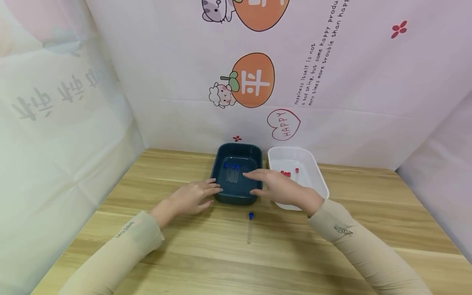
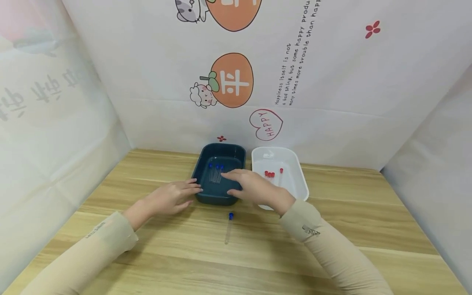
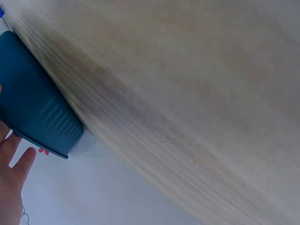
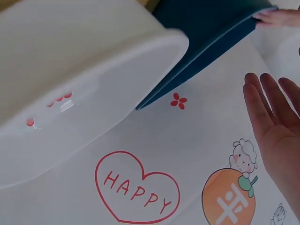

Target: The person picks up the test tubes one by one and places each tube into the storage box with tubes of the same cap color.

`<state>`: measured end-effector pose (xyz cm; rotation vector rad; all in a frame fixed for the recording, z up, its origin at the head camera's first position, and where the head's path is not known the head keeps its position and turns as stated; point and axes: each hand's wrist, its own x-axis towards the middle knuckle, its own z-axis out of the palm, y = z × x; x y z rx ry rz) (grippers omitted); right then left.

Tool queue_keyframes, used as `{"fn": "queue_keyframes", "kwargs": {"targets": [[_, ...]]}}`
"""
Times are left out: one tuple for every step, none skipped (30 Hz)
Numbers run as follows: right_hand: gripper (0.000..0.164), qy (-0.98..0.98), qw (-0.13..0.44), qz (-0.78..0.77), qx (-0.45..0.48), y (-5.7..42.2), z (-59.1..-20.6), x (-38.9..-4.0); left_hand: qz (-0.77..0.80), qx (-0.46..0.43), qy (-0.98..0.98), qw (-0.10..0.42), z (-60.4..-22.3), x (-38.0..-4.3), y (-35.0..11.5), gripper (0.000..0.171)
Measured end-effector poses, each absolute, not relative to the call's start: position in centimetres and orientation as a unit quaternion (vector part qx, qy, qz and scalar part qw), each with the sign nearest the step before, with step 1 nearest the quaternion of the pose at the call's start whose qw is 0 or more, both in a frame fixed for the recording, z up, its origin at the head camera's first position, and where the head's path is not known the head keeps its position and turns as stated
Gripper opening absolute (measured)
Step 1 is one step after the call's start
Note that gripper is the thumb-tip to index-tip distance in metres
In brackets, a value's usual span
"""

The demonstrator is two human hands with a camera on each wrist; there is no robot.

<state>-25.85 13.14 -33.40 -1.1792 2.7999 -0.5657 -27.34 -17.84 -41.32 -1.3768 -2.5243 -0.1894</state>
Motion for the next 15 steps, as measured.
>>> {"fn": "queue_keyframes", "kwargs": {"targets": [[0.055, 0.905, 0.023, -0.185, -0.383, 13.3, -33.6, -25.5, -0.066, -0.474, -0.868, 0.131, -41.3, -27.4, -17.9, 0.041], [0.055, 0.903, 0.02, -0.189, -0.384, 13.4, -33.7, -25.1, -0.065, -0.475, -0.868, 0.131, -41.3, -27.4, -17.9, 0.041], [0.054, 0.902, 0.016, -0.189, -0.388, 13.5, -33.9, -24.7, -0.064, -0.475, -0.868, 0.132, -41.3, -27.4, -17.9, 0.041], [0.054, 0.901, 0.012, -0.189, -0.391, 13.6, -34.1, -24.4, -0.063, -0.476, -0.867, 0.133, -41.3, -27.4, -17.9, 0.041], [0.053, 0.899, 0.01, -0.193, -0.392, 13.7, -34.3, -24.0, -0.062, -0.476, -0.867, 0.133, -41.3, -27.4, -17.9, 0.041], [0.053, 0.898, 0.009, -0.198, -0.393, 13.8, -34.6, -23.7, -0.061, -0.476, -0.867, 0.132, -41.4, -27.4, -17.9, 0.041], [0.053, 0.896, 0.009, -0.204, -0.393, 13.9, -34.8, -23.4, -0.06, -0.476, -0.868, 0.132, -41.4, -27.4, -17.9, 0.041], [0.052, 0.895, 0.008, -0.21, -0.393, 13.9, -35.0, -23.2, -0.06, -0.475, -0.868, 0.132, -41.4, -27.4, -18.0, 0.041], [0.051, 0.894, 0.007, -0.217, -0.392, 14.0, -35.2, -22.9, -0.06, -0.475, -0.868, 0.132, -41.4, -27.4, -18.0, 0.041], [0.051, 0.893, 0.008, -0.224, -0.389, 14.1, -35.5, -22.7, -0.059, -0.474, -0.868, 0.133, -41.4, -27.4, -18.0, 0.041], [0.05, 0.893, 0.01, -0.231, -0.387, 14.1, -35.7, -22.5, -0.058, -0.474, -0.868, 0.133, -41.4, -27.4, -18.0, 0.041], [0.049, 0.892, 0.01, -0.236, -0.385, 14.2, -35.9, -22.4, -0.058, -0.474, -0.868, 0.134, -41.4, -27.4, -18.0, 0.041], [0.048, 0.892, 0.011, -0.242, -0.383, 14.2, -36.1, -22.2, -0.057, -0.474, -0.868, 0.136, -41.4, -27.4, -18.0, 0.041], [0.047, 0.891, 0.012, -0.248, -0.38, 14.3, -36.3, -22.1, -0.057, -0.475, -0.868, 0.137, -41.4, -27.4, -18.0, 0.041], [0.046, 0.891, 0.013, -0.253, -0.378, 14.3, -36.5, -22.0, -0.057, -0.475, -0.867, 0.138, -41.4, -27.4, -18.0, 0.041]]}}
